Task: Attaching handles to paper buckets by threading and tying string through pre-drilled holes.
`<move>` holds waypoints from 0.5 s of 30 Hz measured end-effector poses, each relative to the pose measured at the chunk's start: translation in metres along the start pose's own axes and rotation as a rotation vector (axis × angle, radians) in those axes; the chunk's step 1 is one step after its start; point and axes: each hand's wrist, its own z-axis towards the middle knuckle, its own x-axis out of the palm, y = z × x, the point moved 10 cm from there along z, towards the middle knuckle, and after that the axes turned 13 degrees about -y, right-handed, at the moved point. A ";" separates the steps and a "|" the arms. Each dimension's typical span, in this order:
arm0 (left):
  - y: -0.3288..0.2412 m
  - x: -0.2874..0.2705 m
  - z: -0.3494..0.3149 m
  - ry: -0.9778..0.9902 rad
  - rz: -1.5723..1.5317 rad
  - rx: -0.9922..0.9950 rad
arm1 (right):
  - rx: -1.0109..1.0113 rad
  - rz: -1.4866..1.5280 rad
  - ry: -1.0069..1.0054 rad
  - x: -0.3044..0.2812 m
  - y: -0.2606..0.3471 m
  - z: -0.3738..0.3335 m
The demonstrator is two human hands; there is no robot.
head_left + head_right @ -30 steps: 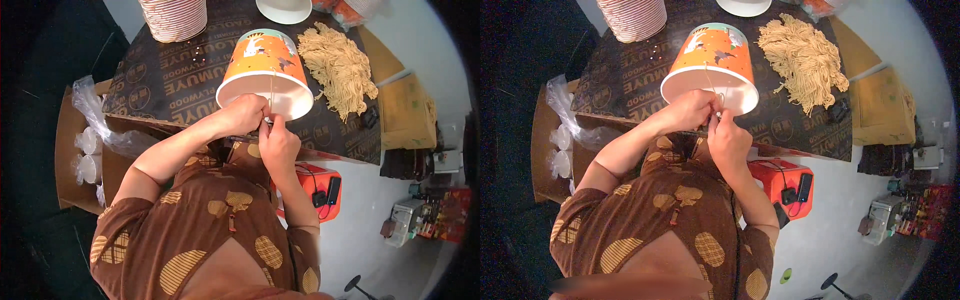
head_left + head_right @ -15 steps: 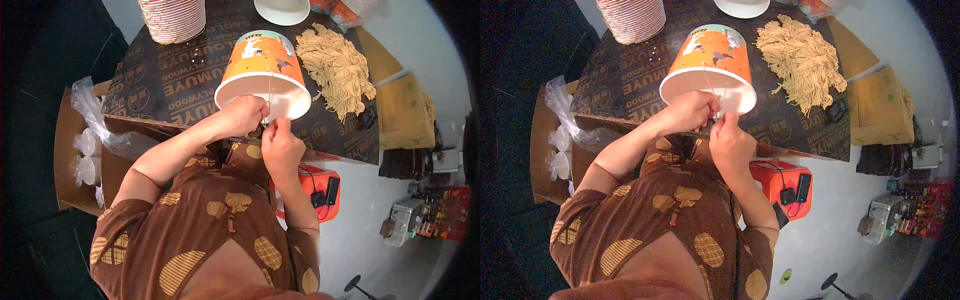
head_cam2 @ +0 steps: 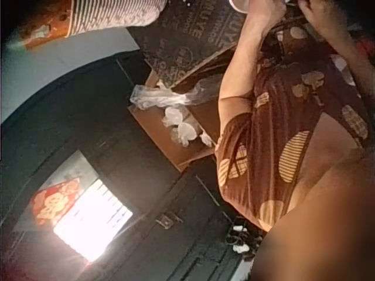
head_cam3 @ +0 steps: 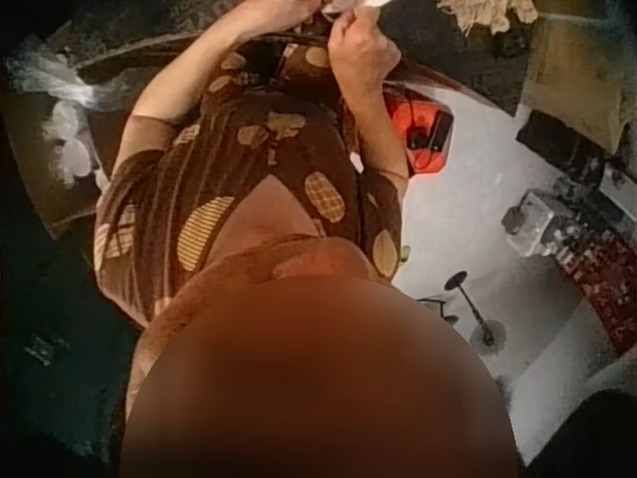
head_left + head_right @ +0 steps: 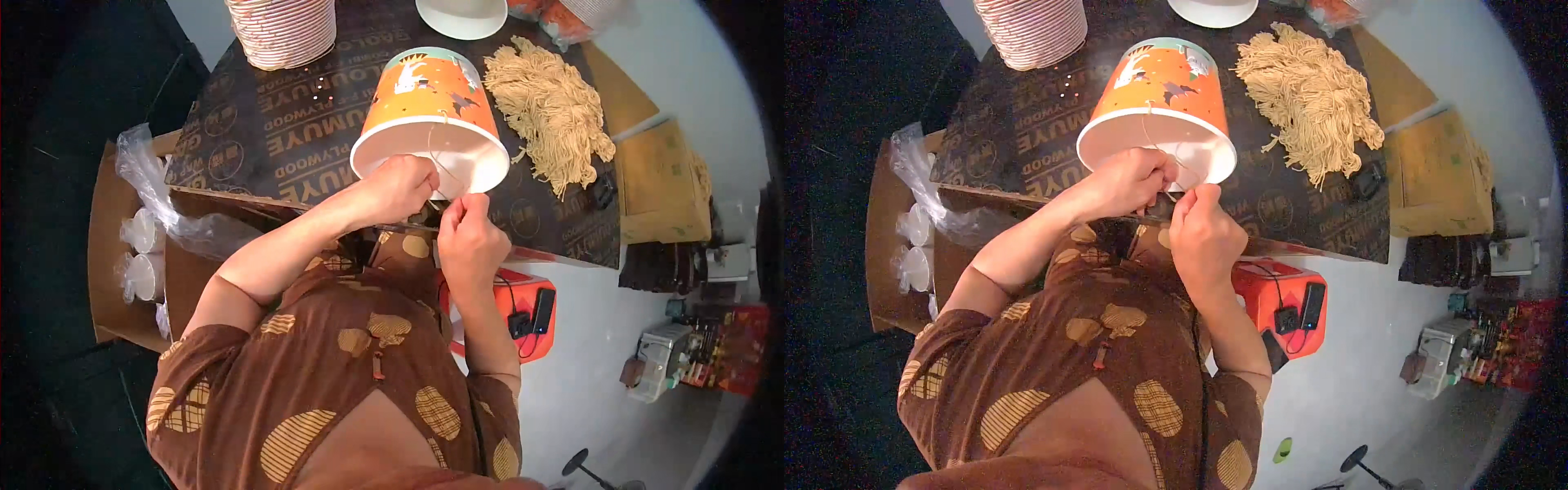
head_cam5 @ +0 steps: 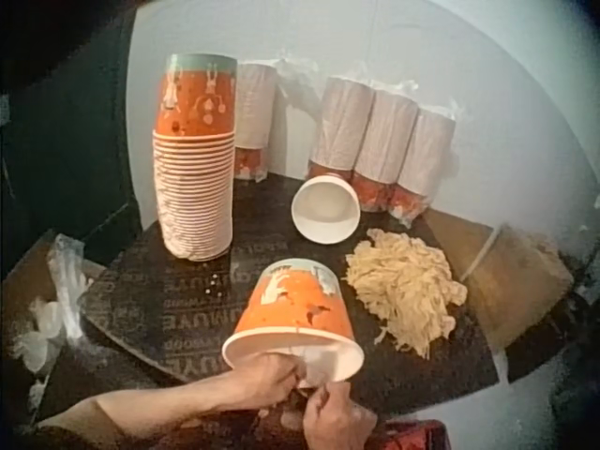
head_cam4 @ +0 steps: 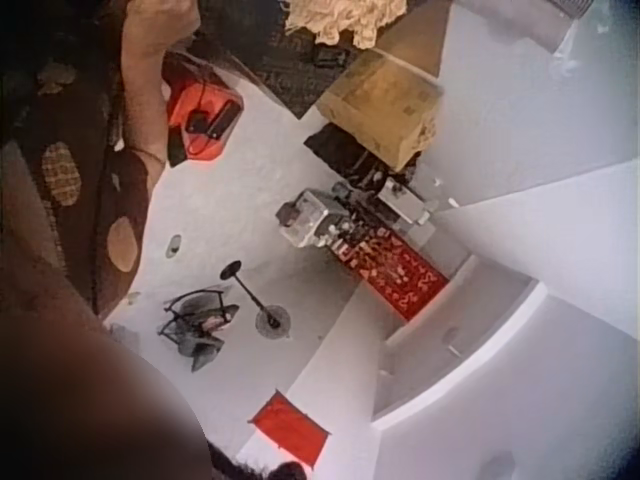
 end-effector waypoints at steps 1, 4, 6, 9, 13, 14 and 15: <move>0.000 0.001 0.000 0.002 -0.001 -0.001 | 0.001 -0.002 0.001 -0.001 -0.001 -0.001; -0.002 0.001 0.001 0.002 0.033 0.037 | -0.005 -0.058 0.048 0.001 -0.004 -0.002; -0.004 0.002 0.002 -0.012 0.064 0.086 | 0.039 -0.041 0.053 0.003 -0.011 -0.003; -0.008 -0.001 0.003 -0.020 0.098 0.072 | 0.085 0.004 0.080 0.001 -0.013 -0.004; -0.006 0.000 0.005 -0.041 0.082 0.150 | -0.037 0.267 0.029 -0.006 0.005 -0.013; -0.005 0.001 0.005 -0.043 0.072 0.132 | -0.080 0.282 0.010 -0.006 0.010 -0.017; -0.004 0.000 0.005 -0.046 0.063 0.113 | -0.124 0.297 -0.008 -0.007 0.015 -0.020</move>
